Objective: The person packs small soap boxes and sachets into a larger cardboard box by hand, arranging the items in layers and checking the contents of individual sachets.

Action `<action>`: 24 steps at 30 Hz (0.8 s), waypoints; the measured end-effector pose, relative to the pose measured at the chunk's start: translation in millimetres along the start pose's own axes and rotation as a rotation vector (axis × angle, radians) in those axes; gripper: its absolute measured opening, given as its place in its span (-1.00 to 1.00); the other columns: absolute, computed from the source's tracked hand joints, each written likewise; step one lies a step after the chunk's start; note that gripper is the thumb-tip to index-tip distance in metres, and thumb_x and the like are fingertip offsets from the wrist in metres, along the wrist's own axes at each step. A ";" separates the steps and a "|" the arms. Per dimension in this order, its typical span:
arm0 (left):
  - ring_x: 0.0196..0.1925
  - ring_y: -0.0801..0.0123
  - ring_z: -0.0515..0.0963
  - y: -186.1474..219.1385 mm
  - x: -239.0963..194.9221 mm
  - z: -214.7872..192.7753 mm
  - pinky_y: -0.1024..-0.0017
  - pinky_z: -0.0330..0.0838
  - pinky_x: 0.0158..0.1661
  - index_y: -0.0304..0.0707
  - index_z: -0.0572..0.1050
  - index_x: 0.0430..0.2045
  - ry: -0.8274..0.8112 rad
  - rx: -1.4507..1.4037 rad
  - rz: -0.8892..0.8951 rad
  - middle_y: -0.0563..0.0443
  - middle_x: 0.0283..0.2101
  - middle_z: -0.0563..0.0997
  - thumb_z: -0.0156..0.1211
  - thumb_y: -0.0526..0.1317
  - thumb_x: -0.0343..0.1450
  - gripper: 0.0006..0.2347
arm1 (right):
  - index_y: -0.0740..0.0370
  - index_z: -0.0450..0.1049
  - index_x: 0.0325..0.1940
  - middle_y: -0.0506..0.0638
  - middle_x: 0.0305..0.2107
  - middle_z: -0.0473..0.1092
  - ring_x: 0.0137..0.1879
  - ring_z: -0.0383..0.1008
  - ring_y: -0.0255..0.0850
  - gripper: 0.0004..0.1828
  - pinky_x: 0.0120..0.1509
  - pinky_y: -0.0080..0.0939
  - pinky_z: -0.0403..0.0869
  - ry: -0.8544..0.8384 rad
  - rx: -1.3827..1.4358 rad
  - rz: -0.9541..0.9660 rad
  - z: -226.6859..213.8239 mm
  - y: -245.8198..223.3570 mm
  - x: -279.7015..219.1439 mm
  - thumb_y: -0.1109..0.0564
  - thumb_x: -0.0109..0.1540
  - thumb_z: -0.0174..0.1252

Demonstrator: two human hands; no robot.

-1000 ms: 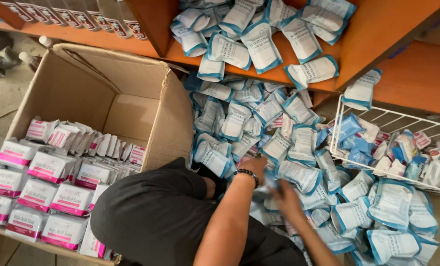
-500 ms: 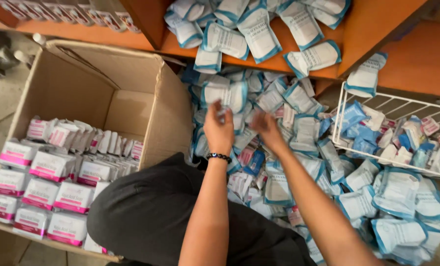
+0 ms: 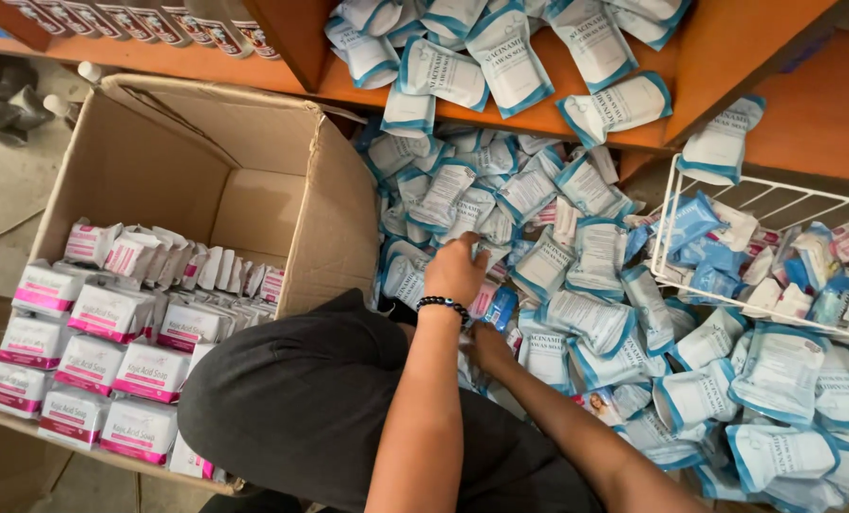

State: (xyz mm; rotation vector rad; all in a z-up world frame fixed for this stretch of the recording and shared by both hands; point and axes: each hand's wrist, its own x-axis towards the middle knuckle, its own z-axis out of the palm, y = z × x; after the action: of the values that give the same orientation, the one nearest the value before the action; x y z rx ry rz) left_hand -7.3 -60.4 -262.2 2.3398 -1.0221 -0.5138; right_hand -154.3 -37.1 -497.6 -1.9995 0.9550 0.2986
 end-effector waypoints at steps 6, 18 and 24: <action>-0.08 -0.22 0.61 -2.2 0.4 -6.3 -0.02 0.50 -0.10 -0.17 0.54 -0.05 0.017 -0.026 -0.072 -0.31 -0.08 0.63 0.25 -0.10 0.38 -0.70 | 0.29 0.47 -0.25 0.07 -0.48 0.54 -0.45 0.60 -0.09 -0.88 -0.40 -0.06 0.56 -0.082 0.487 0.014 -28.8 35.2 21.6 0.26 0.17 0.27; -0.16 0.10 0.54 -55.6 32.6 58.3 0.28 0.45 -0.16 -0.48 0.38 0.10 -0.063 -0.641 -0.309 -0.37 -0.09 0.57 0.16 0.24 0.39 -0.33 | 0.25 0.39 -0.11 0.01 -0.38 0.47 -0.31 0.50 -0.22 -0.88 -0.21 -0.19 0.47 0.434 0.263 -0.467 -224.4 -109.4 -61.8 0.31 0.29 0.18; -0.31 0.25 0.65 -56.8 33.8 54.3 0.26 0.56 -0.33 -0.27 0.35 0.09 0.050 -0.984 -0.445 -0.20 -0.18 0.65 0.35 0.04 0.24 -0.41 | 0.28 0.41 -0.04 0.08 -0.25 0.53 -0.11 0.60 -0.16 -0.77 -0.07 -0.20 0.52 0.365 0.339 -0.683 -227.6 -128.1 -66.9 0.29 0.25 0.24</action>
State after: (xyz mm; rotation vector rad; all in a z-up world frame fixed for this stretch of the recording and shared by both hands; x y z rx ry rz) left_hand 17.1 -70.6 -343.6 1.6284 -0.1049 -0.8710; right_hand -139.5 -142.7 -249.9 -1.9566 0.4373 -0.5826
